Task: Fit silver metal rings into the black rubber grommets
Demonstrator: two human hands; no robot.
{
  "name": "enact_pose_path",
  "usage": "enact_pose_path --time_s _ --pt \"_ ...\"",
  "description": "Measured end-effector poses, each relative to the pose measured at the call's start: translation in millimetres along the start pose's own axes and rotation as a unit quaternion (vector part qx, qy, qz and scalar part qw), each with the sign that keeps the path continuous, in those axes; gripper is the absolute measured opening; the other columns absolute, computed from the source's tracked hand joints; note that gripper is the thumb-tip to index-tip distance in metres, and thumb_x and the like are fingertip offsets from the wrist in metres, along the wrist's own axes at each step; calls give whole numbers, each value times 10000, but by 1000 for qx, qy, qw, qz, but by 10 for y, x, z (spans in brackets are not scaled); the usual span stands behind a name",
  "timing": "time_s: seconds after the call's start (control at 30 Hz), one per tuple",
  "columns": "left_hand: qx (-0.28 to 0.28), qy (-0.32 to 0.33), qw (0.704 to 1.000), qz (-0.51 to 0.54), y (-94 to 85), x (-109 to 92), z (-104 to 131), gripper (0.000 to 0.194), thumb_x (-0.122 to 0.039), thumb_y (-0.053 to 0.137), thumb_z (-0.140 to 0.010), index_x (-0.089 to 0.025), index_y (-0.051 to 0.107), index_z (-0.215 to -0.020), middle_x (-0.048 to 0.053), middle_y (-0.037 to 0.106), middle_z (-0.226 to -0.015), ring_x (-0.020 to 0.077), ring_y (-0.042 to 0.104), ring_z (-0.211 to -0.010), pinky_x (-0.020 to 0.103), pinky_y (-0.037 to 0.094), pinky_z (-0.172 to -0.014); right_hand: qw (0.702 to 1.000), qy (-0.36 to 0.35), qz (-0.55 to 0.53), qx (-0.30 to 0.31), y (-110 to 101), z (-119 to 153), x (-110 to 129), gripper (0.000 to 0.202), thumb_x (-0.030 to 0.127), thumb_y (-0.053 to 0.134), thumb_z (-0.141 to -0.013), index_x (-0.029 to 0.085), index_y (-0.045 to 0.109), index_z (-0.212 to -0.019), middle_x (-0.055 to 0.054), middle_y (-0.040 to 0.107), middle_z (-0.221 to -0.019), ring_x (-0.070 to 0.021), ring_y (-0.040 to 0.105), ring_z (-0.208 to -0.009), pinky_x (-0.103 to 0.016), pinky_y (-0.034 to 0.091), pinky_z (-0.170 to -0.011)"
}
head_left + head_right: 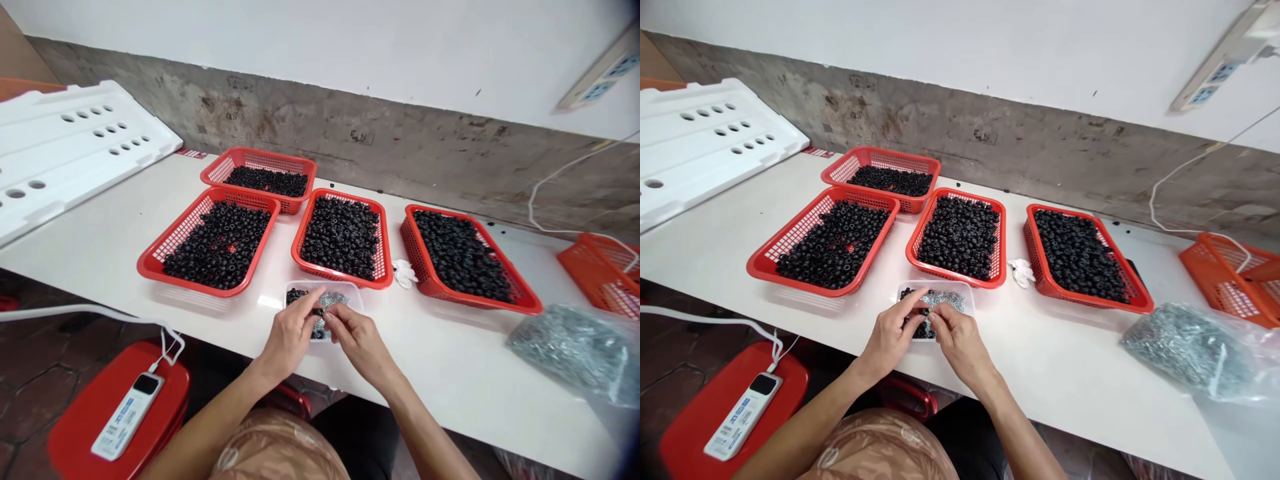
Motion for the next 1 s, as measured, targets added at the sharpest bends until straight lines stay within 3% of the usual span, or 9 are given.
enact_pose_path --time_s 0.1,0.17,0.3,0.4,0.53,0.63,0.73,0.8,1.0 --pt "44 108 992 -52 -45 -14 38 556 -74 418 -966 -266 386 -1486 83 685 -1197 204 650 -1079 372 540 -944 999 10 -21 37 -71 -1 4 279 421 547 -932 220 617 -751 9 582 -662 -138 508 -592 -263 403 -588" --pt "71 118 990 -16 -95 -41 61 569 -72 447 -962 -292 387 -1483 63 692 -1192 188 656 -1070 348 539 -946 988 56 -94 109 -95 0 -28 316 472 615 -887 205 623 -719 12 590 -625 -114 481 -526 -247 373 -535" --pt "60 38 989 130 -172 -107 81 491 -109 573 -923 -295 524 -1374 29 729 -1077 160 692 -974 294 544 -928 920 150 -280 230 4 0 -60 490 645 674 -772 177 600 -645 14 581 -526 -64 370 -363 -220 252 -397" --pt "25 -69 964 254 -176 -94 68 403 -140 630 -888 -249 607 -1275 36 725 -1021 150 689 -869 260 561 -827 922 144 -302 198 87 -52 -37 540 691 629 -787 165 609 -671 9 577 -528 -60 377 -358 -205 246 -375" --pt "-54 -178 919 347 -194 16 29 140 -200 672 -861 -168 721 -988 27 704 -819 110 632 -716 200 522 -699 980 100 -166 40 -21 -166 -104 518 662 574 -843 163 603 -706 8 578 -574 -73 410 -399 -210 305 -396" --pt "-86 -216 895 381 -236 94 6 130 -244 700 -842 -150 733 -926 38 709 -815 102 618 -684 195 498 -668 997 53 40 -38 -137 -228 -212 356 481 562 -901 166 652 -761 -1 605 -609 -117 502 -488 -236 398 -482" --pt "-95 -238 873 416 -277 131 -4 147 -273 725 -820 -146 735 -893 57 720 -923 96 624 -682 197 488 -651 975 -3 222 2 -83 -273 -258 200 252 523 -916 172 707 -916 -45 713 -829 -174 647 -727 -272 495 -689" --pt "-96 -248 860 436 -295 139 -5 156 -267 755 -788 -144 733 -882 57 720 -945 93 625 -683 196 485 -653 960 -16 278 41 27 -310 -243 221 151 514 -900 181 720 -973 -61 728 -955 -186 674 -851 -277 495 -788" --pt "-80 -271 848 447 -268 174 45 215 -253 784 -751 -141 718 -923 49 719 -889 89 625 -664 189 474 -633 918 15 388 80 199 -438 -162 332 44 443 -897 172 745 -949 -103 696 -904 -201 680 -769 -263 437 -658"
Point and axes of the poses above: each hand's wrist, its own z-axis away from the middle knuckle, its own y-axis out of the palm, x = y × z, the point moved 1 cm from there along -z, towards the middle knuckle
